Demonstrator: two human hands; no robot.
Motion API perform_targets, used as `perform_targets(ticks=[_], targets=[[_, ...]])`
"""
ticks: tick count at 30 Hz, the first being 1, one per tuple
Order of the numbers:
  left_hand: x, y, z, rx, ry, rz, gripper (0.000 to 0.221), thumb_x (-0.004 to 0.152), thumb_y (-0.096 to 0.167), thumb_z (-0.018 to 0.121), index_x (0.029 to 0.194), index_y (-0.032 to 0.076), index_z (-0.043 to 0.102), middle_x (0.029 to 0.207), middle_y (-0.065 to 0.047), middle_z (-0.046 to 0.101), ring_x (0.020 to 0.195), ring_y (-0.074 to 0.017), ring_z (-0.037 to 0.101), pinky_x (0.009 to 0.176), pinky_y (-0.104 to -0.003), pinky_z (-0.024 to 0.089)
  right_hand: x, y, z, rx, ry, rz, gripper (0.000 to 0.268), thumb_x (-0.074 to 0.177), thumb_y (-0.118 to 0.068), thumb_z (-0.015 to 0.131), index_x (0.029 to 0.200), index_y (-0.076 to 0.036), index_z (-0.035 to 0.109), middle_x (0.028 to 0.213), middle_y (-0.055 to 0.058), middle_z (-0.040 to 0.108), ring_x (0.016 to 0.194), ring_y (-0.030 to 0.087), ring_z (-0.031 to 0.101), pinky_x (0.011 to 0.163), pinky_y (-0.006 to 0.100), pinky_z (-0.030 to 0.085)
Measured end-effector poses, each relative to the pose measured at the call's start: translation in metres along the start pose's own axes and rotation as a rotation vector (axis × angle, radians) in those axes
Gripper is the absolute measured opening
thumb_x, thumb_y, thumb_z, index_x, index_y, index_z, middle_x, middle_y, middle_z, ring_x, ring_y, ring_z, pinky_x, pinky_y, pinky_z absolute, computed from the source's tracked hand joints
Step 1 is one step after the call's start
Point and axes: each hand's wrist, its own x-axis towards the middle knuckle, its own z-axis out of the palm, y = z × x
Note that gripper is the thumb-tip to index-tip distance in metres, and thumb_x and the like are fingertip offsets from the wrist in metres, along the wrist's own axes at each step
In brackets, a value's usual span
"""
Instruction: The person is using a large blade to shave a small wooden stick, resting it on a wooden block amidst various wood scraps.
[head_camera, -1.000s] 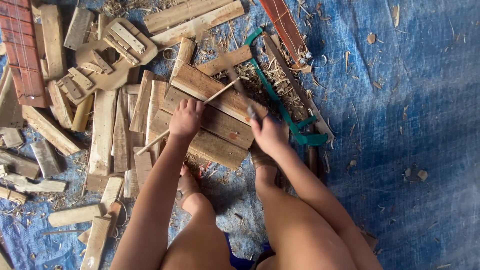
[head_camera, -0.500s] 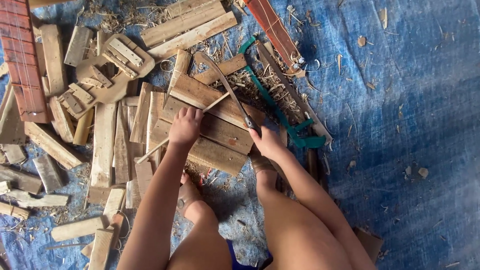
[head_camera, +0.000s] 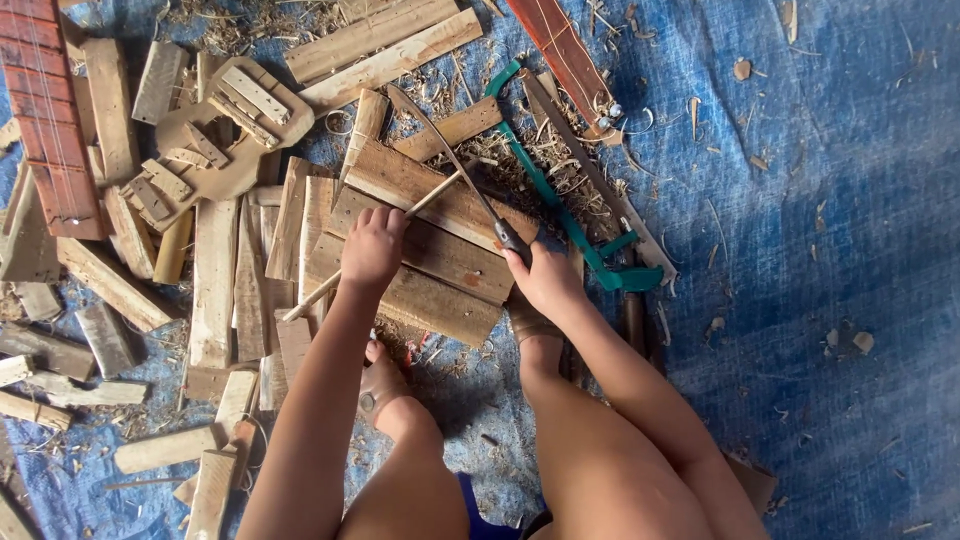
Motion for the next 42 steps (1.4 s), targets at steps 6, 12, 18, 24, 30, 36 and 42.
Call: perform_targets(ticks=[6, 12, 18, 24, 30, 36, 42], targets=[[0.000, 0.004, -0.007, -0.018, -0.025, -0.035, 0.021, 0.099, 0.036, 0.063, 0.097, 0.016, 0.057, 0.089, -0.004, 0.060, 0.092, -0.0251, 0.065, 0.073, -0.035, 0.058, 0.003, 0.008, 0.011, 0.006, -0.010, 0.041, 0.060, 0.098, -0.064, 0.047, 0.100, -0.006, 0.063, 0.088, 0.023, 0.075, 0.089, 0.039, 0.076, 0.071, 0.049, 0.062], [0.003, 0.005, -0.007, -0.044, -0.026, -0.052, 0.023, 0.102, 0.038, 0.062, 0.097, 0.016, 0.057, 0.087, -0.004, 0.059, 0.090, -0.0257, 0.066, 0.072, -0.036, 0.059, 0.015, 0.024, 0.051, 0.053, 0.133, 0.014, 0.056, 0.097, -0.063, 0.054, 0.098, -0.008, 0.064, 0.085, 0.023, 0.074, 0.087, 0.040, 0.075, 0.067, 0.049, 0.062], [0.004, 0.005, -0.014, -0.078, -0.093, -0.050, 0.023, 0.103, 0.038, 0.060, 0.099, 0.015, 0.056, 0.090, -0.005, 0.059, 0.094, -0.0277, 0.065, 0.072, -0.040, 0.061, 0.021, 0.036, 0.065, 0.169, 0.167, -0.030, 0.051, 0.097, -0.056, 0.059, 0.094, -0.006, 0.066, 0.085, 0.026, 0.073, 0.090, 0.044, 0.073, 0.069, 0.053, 0.061], [0.003, 0.002, -0.017, -0.136, -0.120, -0.071, 0.027, 0.105, 0.041, 0.057, 0.100, 0.015, 0.056, 0.092, -0.006, 0.058, 0.097, -0.0285, 0.065, 0.074, -0.042, 0.062, 0.025, 0.044, 0.075, 0.116, 0.193, -0.016, 0.052, 0.095, -0.062, 0.058, 0.096, -0.010, 0.066, 0.085, 0.021, 0.074, 0.089, 0.039, 0.075, 0.069, 0.050, 0.061], [0.005, -0.003, -0.022, -0.218, -0.087, -0.054, 0.028, 0.107, 0.040, 0.057, 0.095, 0.015, 0.056, 0.086, -0.005, 0.058, 0.092, -0.0284, 0.067, 0.073, -0.040, 0.062, 0.023, 0.048, 0.087, 0.168, 0.272, -0.038, 0.049, 0.095, -0.058, 0.062, 0.097, -0.010, 0.066, 0.079, 0.022, 0.072, 0.083, 0.040, 0.074, 0.063, 0.050, 0.060], [0.006, -0.005, -0.033, -0.251, -0.068, -0.027, 0.028, 0.107, 0.038, 0.056, 0.094, 0.014, 0.056, 0.084, -0.006, 0.058, 0.089, -0.0293, 0.068, 0.072, -0.039, 0.062, 0.023, 0.052, 0.088, 0.194, 0.283, -0.046, 0.049, 0.094, -0.059, 0.064, 0.096, -0.010, 0.066, 0.079, 0.021, 0.073, 0.083, 0.040, 0.074, 0.063, 0.049, 0.060], [0.003, -0.006, -0.030, -0.208, -0.024, 0.020, 0.028, 0.106, 0.036, 0.057, 0.095, 0.011, 0.056, 0.086, -0.009, 0.059, 0.090, -0.0308, 0.068, 0.073, -0.040, 0.061, 0.030, 0.053, 0.068, 0.344, 0.037, -0.009, 0.046, 0.099, -0.052, 0.058, 0.091, -0.007, 0.063, 0.061, 0.013, 0.069, 0.056, 0.025, 0.072, 0.048, 0.034, 0.058]])
